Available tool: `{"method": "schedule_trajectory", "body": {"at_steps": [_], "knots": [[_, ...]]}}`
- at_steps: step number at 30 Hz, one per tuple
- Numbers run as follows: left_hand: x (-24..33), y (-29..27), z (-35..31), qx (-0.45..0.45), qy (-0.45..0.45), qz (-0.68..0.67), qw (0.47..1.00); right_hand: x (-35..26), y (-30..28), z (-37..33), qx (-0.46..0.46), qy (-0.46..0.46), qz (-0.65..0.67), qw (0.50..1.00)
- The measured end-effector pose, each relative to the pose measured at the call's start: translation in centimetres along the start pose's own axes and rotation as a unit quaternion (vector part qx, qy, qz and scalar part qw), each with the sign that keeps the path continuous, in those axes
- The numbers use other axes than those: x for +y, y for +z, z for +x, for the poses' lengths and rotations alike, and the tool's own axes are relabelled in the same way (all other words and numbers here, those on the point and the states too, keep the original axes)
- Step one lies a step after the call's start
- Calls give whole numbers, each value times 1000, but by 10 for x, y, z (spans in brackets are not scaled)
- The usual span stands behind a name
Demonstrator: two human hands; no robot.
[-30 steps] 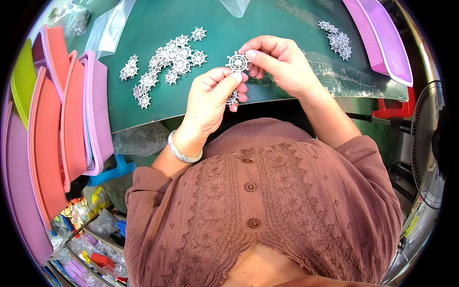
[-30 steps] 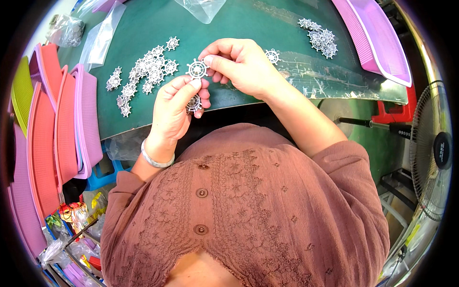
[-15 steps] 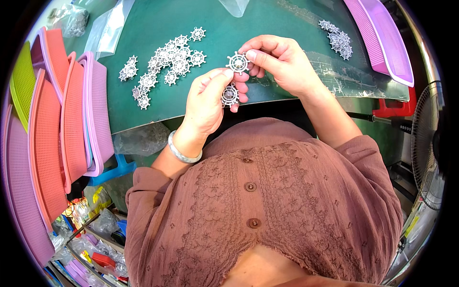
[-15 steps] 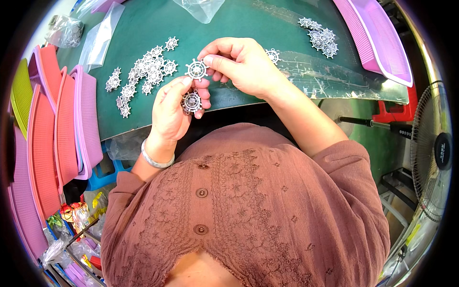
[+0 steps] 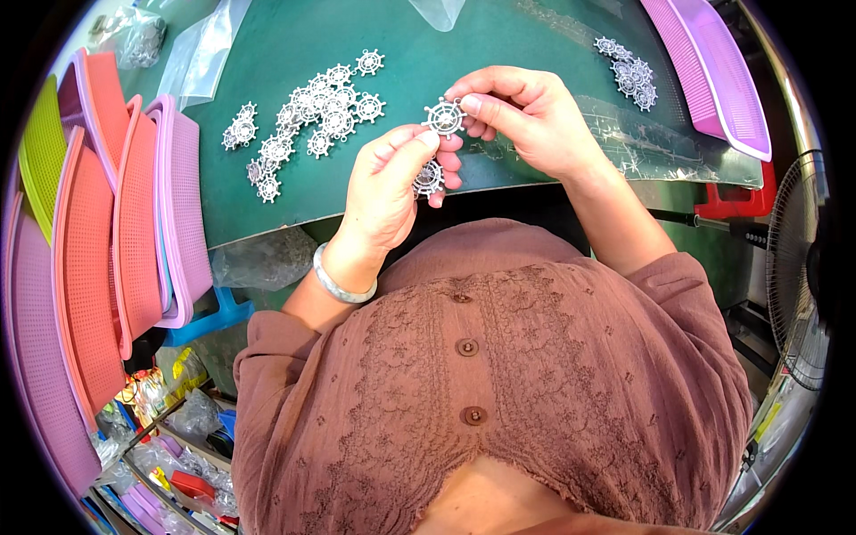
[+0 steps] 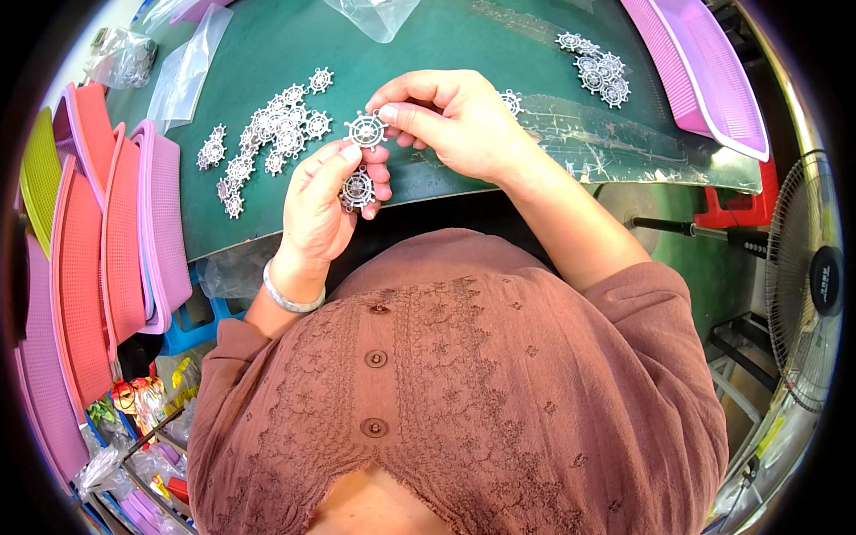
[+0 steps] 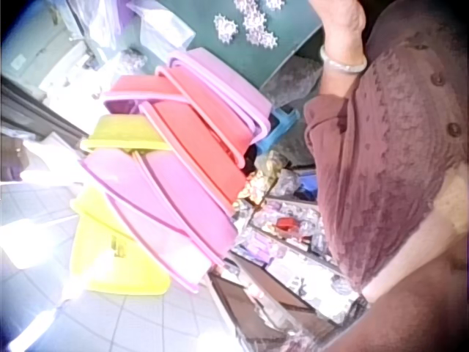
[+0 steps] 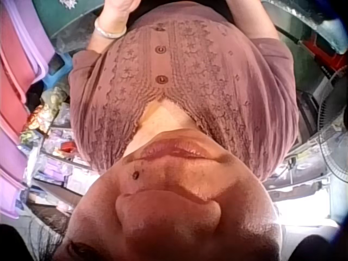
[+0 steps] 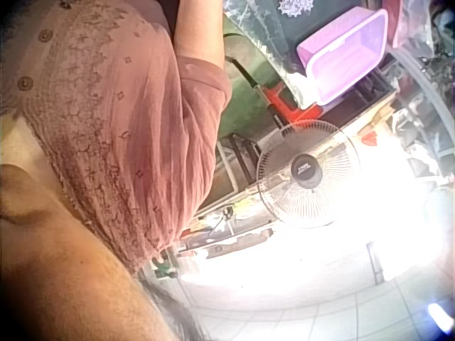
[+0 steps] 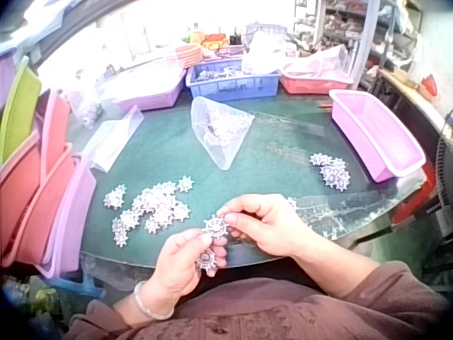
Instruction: The person repeatedly picks up small silver ship-wheel-shaped metal pieces from a green table, holds them between both hands, and places them into a clear plastic bag. The process is repeated continuously throughout the clip.
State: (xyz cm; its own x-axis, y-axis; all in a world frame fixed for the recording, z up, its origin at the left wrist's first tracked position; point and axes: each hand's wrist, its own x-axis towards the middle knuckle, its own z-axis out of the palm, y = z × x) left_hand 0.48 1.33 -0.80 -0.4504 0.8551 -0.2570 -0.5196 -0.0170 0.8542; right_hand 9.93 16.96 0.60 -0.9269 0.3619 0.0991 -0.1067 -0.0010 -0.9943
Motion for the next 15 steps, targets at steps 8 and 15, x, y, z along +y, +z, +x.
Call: {"method": "schedule_trajectory", "body": {"at_steps": [8, 15], "knots": [[3, -1, -1, -14, -9, -38, 999, -4, -3, -2, 5, -30, -47, 998], [-3, 2, -3, 59, 158, 188, 968, 3, -6, -4, 6, -77, -85, 993]]}}
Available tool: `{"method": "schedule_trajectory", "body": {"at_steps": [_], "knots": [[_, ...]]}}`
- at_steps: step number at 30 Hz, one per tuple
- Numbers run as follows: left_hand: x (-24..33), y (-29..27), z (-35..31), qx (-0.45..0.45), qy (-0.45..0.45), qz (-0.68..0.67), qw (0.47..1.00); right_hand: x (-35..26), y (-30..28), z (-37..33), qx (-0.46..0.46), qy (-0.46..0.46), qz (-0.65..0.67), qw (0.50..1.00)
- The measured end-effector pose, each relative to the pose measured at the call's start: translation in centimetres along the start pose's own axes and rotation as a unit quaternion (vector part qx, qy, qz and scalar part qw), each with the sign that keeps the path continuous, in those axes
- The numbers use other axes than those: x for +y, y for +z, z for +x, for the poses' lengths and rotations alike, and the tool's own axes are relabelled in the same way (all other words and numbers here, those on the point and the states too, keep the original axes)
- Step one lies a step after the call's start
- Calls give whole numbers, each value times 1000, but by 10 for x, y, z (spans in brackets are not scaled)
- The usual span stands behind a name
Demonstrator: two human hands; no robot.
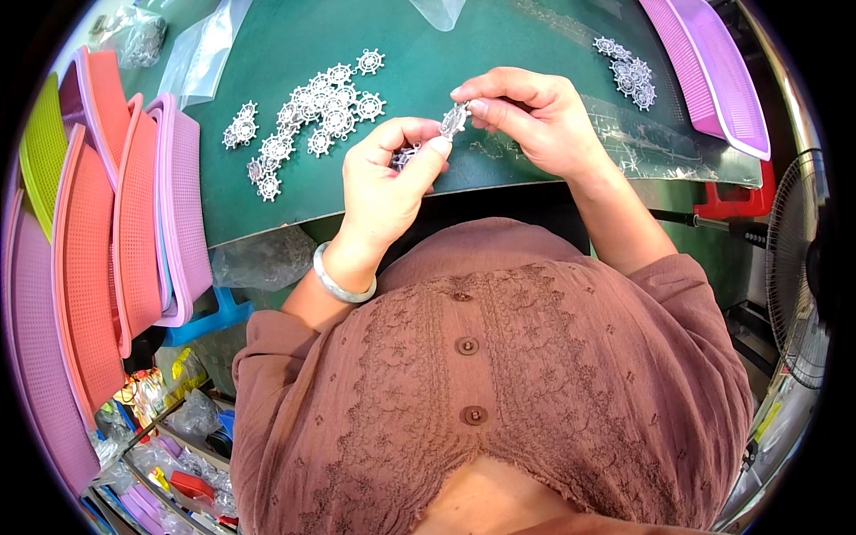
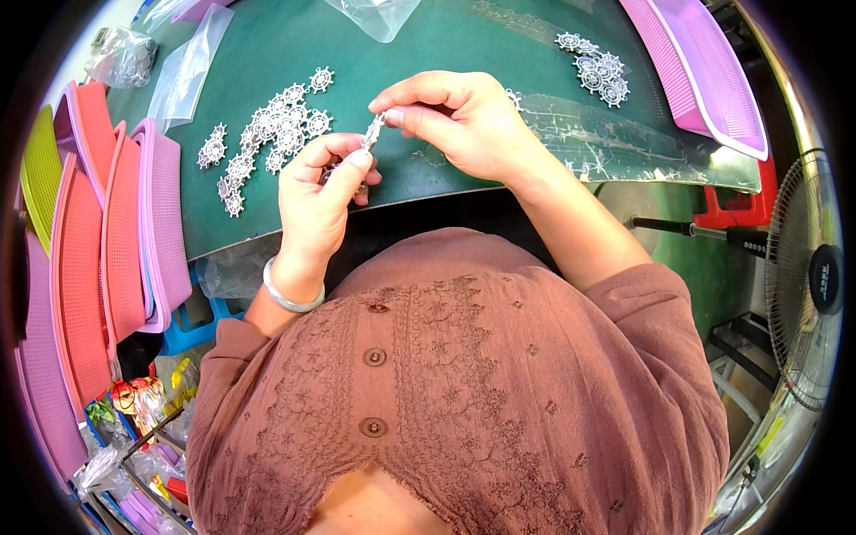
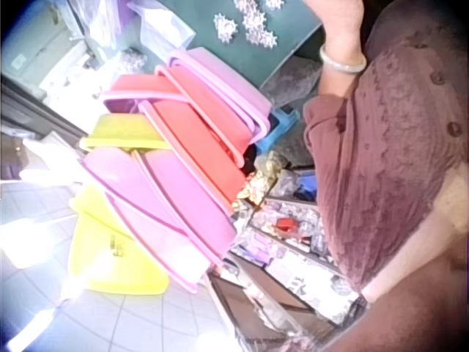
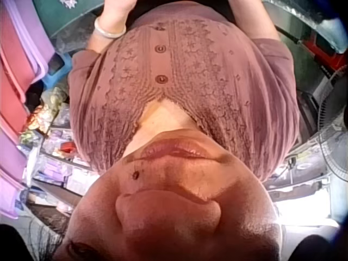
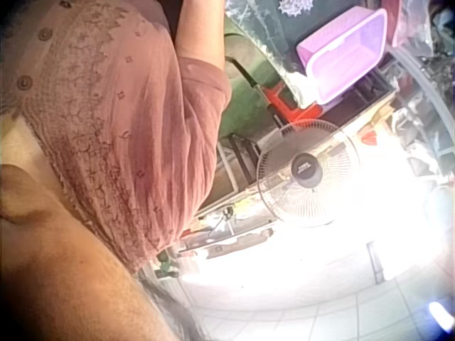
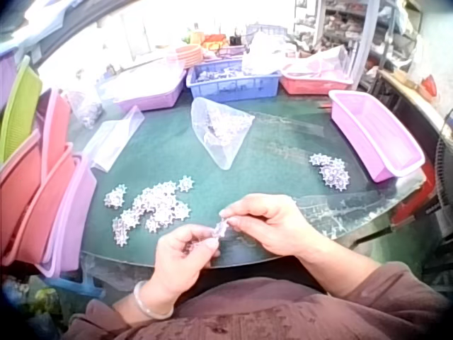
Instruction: The person repeatedly picks up small silver ship-wheel-shaped metal pieces from a green table, holds them between both hands, and places them into a clear plastic bag. The process is repeated continuously throughout the clip.
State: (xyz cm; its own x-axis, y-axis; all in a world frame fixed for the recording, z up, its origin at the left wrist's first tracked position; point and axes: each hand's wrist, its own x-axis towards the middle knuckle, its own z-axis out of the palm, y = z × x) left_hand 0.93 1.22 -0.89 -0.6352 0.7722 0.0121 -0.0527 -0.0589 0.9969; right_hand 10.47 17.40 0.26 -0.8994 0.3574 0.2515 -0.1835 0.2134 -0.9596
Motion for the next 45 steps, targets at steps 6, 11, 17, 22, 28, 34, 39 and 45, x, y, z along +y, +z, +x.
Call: {"method": "schedule_trajectory", "body": {"at_steps": [6, 11, 17, 22, 28, 34, 39, 45], "knots": [[-1, 1, 8, 53, 294, 249, 921, 8, 1, -2, 1, -5, 29, 1000], [-2, 1, 8, 58, 328, 303, 893, 7, 2, -2, -8, 10, 47, 999], [-2, 2, 8, 60, 331, 306, 891, 8, 2, -3, -10, 18, 50, 999], [-3, 1, 9, 58, 338, 311, 886, 7, 3, -3, -9, 24, 50, 998], [-5, 0, 9, 55, 340, 315, 885, 7, 3, -4, -10, 21, 45, 999], [-4, 1, 9, 56, 340, 322, 882, 9, 4, -6, -18, 17, 70, 997], [-6, 0, 9, 56, 339, 323, 882, 8, 2, -7, -49, 19, 64, 997], [-7, -1, 9, 58, 342, 322, 881, 3, 1, -8, -60, 18, 56, 996]]}}
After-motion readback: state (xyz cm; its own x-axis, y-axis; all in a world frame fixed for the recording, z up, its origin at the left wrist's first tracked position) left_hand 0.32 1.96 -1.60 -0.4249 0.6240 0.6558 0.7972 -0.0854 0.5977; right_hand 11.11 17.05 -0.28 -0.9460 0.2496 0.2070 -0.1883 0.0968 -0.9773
